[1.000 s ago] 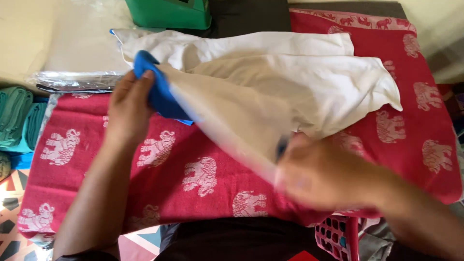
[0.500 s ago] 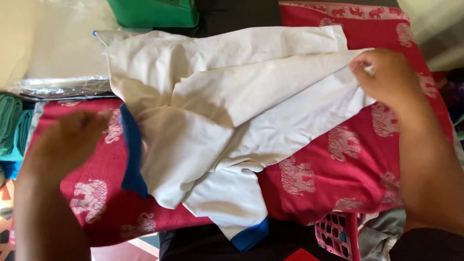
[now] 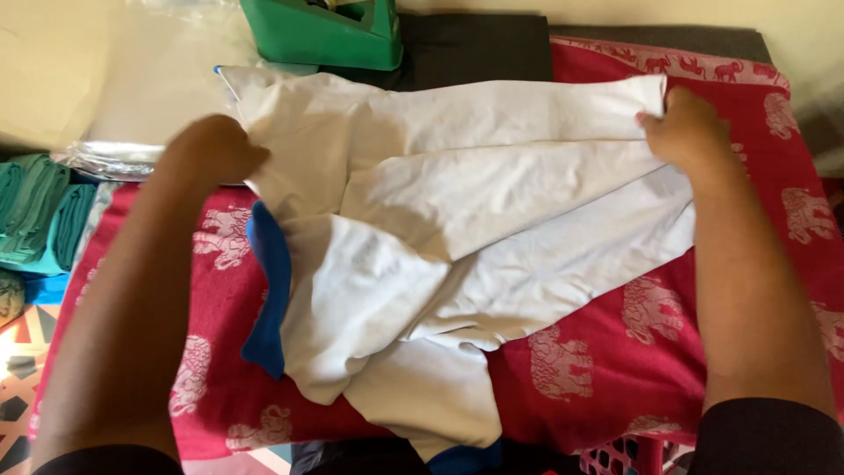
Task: Fold a white polo shirt with blue trim on a table.
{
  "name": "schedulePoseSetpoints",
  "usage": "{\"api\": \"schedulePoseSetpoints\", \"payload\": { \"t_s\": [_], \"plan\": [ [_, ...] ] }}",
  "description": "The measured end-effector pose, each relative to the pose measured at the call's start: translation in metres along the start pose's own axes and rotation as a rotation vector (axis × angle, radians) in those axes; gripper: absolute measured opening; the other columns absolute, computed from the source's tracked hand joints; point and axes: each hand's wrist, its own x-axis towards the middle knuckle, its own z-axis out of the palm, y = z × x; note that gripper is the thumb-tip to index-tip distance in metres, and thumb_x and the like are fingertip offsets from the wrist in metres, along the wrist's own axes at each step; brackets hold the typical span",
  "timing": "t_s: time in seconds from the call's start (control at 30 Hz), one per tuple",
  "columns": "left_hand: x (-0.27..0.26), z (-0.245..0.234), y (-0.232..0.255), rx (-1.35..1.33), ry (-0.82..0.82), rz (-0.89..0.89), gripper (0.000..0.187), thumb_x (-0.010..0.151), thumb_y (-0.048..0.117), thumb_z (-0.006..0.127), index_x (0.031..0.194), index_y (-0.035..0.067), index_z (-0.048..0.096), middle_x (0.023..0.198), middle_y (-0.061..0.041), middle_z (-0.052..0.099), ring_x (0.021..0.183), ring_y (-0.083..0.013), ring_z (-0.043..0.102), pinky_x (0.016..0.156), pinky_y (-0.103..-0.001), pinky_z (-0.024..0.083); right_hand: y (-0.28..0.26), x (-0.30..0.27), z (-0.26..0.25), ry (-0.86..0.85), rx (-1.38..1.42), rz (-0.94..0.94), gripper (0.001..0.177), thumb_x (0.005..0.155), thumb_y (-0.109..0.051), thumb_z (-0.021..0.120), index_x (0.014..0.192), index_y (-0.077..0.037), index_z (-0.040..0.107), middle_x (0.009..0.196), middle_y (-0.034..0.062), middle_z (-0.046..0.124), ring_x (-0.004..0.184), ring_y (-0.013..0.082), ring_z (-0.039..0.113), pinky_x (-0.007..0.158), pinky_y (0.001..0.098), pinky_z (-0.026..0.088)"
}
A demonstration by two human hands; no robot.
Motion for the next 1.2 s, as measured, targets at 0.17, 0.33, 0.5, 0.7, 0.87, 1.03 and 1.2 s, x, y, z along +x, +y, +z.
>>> {"api": "schedulePoseSetpoints", "payload": {
  "t_s": [0.17,0.33,0.5,0.7,0.87,1.03,1.2],
  "plan": [
    [0.038,-0.043,-0.007,0.022,0.045,0.05,0.053,0.096,0.027,0.047,0.103,-0.016,0.077,0.107,-0.038,0.073,0.099,-0.0485,0.07,0.081,-0.054,0.054,-0.003,-0.01,-0.046,0.125,0.098,0.055,0.026,0.119,-0.024,0.055,0.13,-0.001,0.05,0.122,0.0249,0.061,0.101,0.0465,0.061,0.074,0.0628,0.049],
    [0.131,-0.039,0.002,-0.323,0.586,-0.01,0.037,0.11,0.039,0.063,0.089,0.008,0.068,0.097,-0.015,0.071,0.085,-0.045,0.069,0.061,-0.056,0.053,0.014,0.026,-0.037,0.396,0.109,0.022,0.026,0.111,-0.029,0.066,0.124,-0.007,0.06,0.119,0.0258,0.068,0.1,0.0564,0.064,0.08,0.065,0.047],
    [0.081,-0.02,0.022,-0.384,0.556,0.0,0.069,0.108,0.055,0.069,0.136,-0.002,0.043,0.13,-0.031,0.061,0.119,-0.0519,0.057,0.092,-0.06,0.047,0.037,0.021,-0.021,0.24,0.041,0.01,0.047,0.109,-0.051,0.064,0.12,-0.005,0.062,0.121,0.0224,0.068,0.109,0.0472,0.062,0.083,0.06,0.047],
    [-0.097,-0.014,0.019,-0.31,0.628,0.234,0.04,0.115,0.034,0.058,0.1,-0.001,0.047,0.087,-0.026,0.047,0.081,-0.044,0.046,0.072,-0.056,0.034,0.061,-0.073,-0.043,0.102,-0.005,0.068,0.063,0.112,-0.058,0.062,0.088,0.0,0.068,0.095,0.0296,0.071,0.093,0.0484,0.066,0.077,0.0561,0.047],
    [-0.178,0.049,0.003,0.634,-0.204,0.22,0.052,0.099,0.028,0.043,0.147,0.034,0.022,0.079,0.022,0.081,0.079,-0.0077,0.083,0.062,-0.027,0.062,0.081,-0.122,-0.041,-0.074,0.02,0.165,0.064,0.093,-0.067,0.065,0.114,-0.008,0.08,0.104,0.0253,0.078,0.101,0.0427,0.072,0.08,0.0477,0.047],
    [-0.267,0.049,0.083,-0.102,-0.276,-0.14,0.068,0.081,0.08,0.061,0.08,0.012,0.073,0.089,-0.015,0.08,0.09,-0.0377,0.075,0.077,-0.047,0.052,0.083,-0.14,-0.035,-0.033,0.196,0.204,0.043,0.102,-0.044,0.07,0.109,-0.002,0.073,0.097,0.0195,0.074,0.084,0.0348,0.067,0.066,0.0489,0.045],
    [-0.259,0.101,0.068,-0.322,-0.031,0.048,0.048,0.096,0.057,0.055,0.094,0.009,0.058,0.099,-0.019,0.071,0.097,-0.0453,0.068,0.077,-0.059,0.048,0.099,-0.136,-0.027,0.087,0.23,0.078,0.037,0.106,-0.038,0.068,0.11,-0.001,0.073,0.097,0.0181,0.073,0.083,0.0334,0.067,0.063,0.05,0.045]
  ]
}}
